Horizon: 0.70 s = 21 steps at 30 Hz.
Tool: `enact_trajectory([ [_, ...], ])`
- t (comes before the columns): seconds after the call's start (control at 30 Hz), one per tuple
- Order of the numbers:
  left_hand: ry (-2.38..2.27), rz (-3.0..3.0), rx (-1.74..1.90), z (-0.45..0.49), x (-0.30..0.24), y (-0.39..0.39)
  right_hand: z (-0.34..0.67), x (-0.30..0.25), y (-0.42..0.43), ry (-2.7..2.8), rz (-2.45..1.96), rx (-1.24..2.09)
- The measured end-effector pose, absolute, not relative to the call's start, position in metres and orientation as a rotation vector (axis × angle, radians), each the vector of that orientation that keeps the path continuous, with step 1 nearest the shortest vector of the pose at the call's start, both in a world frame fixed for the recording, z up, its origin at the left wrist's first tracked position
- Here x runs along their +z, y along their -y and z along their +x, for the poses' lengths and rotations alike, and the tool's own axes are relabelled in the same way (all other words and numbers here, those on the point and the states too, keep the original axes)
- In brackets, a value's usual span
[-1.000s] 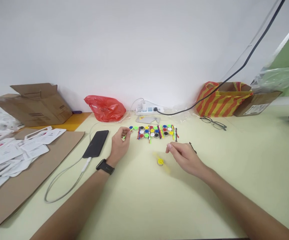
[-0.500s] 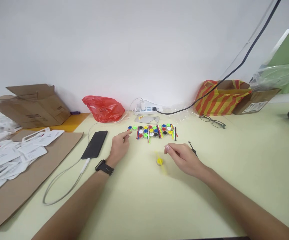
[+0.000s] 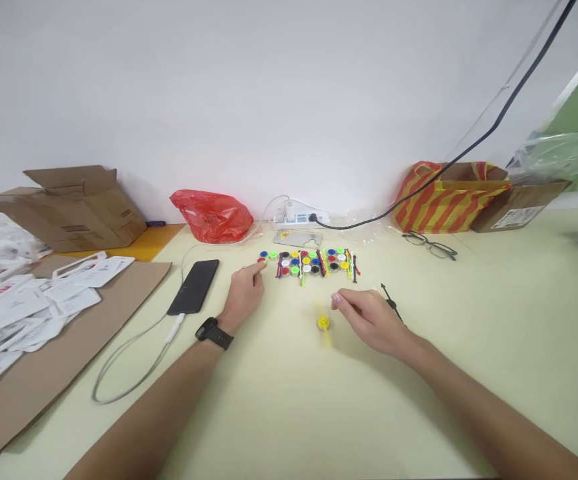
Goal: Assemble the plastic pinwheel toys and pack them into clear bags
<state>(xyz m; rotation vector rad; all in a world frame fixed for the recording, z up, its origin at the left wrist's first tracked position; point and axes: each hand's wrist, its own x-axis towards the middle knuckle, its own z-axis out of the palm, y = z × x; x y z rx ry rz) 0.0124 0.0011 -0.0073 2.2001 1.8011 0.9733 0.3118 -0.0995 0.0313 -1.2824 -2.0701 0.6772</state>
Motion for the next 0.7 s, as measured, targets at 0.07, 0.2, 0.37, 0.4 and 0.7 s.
enact_trajectory([
  [0.07, -1.799, 2.243, 0.953, 0.0127, -0.0075, -0.0006, 0.3119, 0.031, 0.0992, 2.074, -1.285, 0.667],
  [0.2, -1.797, 2.33, 0.898, 0.0135, -0.0075, 0.0015, 0.3116, 0.0299, 0.0992, 2.075, -1.292, 0.684],
  [0.37, -1.78, 2.385, 0.854, 0.0148, -0.0084, 0.0031, 0.3116, 0.028, 0.0999, 2.082, -1.277, 0.706],
  [0.4, -1.777, 2.392, 0.847, 0.0149, -0.0088, 0.0031, 0.3117, 0.0278, 0.0999, 2.081, -1.277, 0.705],
  [0.7, -1.756, 2.479, 0.865, 0.0173, -0.0069, 0.0066, 0.3109, 0.0276, 0.0993, 2.107, -1.276, 0.674],
])
